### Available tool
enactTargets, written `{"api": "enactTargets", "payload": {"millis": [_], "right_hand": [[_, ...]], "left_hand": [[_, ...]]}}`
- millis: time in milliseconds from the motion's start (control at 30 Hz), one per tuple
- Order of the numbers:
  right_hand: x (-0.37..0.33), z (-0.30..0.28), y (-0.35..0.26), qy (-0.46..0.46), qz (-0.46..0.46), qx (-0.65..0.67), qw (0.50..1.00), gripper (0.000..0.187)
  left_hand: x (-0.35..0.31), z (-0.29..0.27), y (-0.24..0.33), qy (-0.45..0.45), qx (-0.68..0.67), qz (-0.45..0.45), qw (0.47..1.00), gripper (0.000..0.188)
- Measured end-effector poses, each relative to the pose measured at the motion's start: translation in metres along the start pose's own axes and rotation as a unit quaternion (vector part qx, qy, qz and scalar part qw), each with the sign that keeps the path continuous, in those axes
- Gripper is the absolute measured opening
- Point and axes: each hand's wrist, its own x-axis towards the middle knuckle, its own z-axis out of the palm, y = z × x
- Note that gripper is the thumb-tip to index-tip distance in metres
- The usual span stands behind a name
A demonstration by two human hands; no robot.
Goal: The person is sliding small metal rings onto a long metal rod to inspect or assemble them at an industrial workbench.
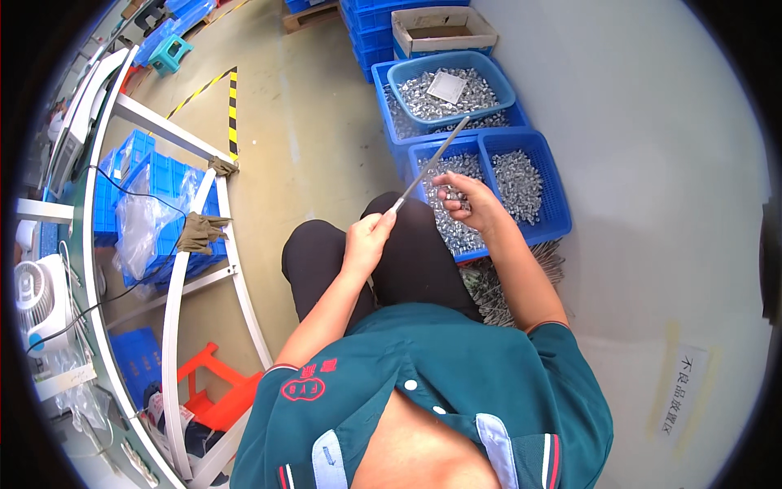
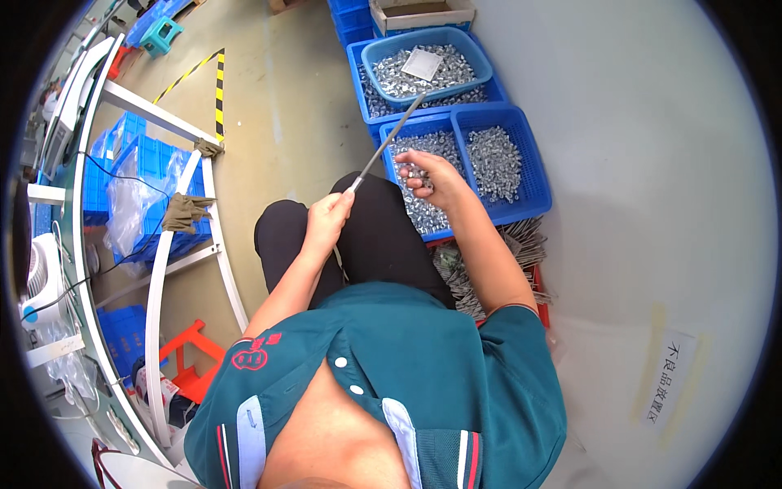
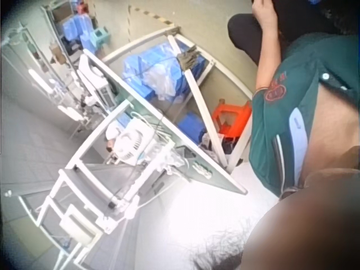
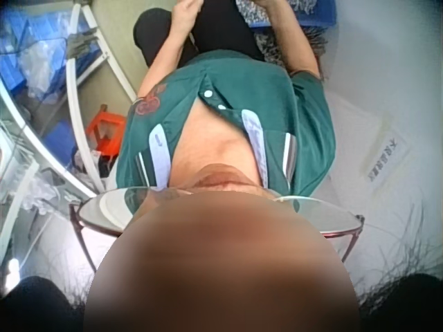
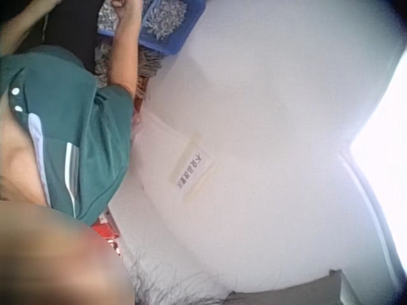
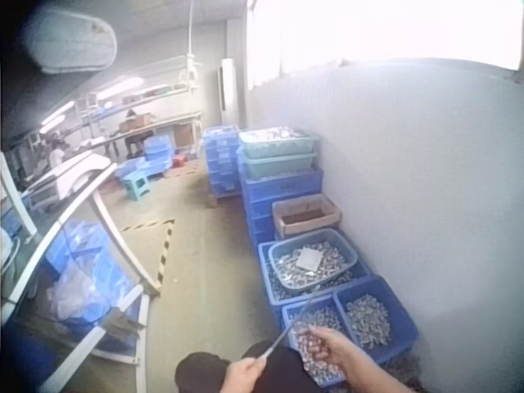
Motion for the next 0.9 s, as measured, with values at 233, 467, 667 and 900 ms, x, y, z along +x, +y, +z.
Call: {"api": "enactTargets", "payload": {"millis": [233,467,667,900], "right_hand": [[0.021,-0.054,0.021,0.121,0.049,0.189,0.973,0.027],[0.034,-0.067,0.024,0.096,0.036,0.188,0.977,0.014],[0.028,-0.058,0.012,0.014,-0.01,0.191,0.981,0.025],[0.016,-0.042,-0.01,0.019,-0.051,0.18,0.982,0.019]], "left_hand": [[-0.026,-0.015,-0.015,0.005,-0.043,-0.007,0.999,0.044],[-0.029,-0.016,-0.02,-0.006,-0.021,-0.002,1.0,0.043],[-0.031,-0.015,-0.027,0.003,0.029,0.026,0.999,0.044],[-0.037,-0.016,-0.025,0.011,0.134,0.028,0.99,0.044]]}}
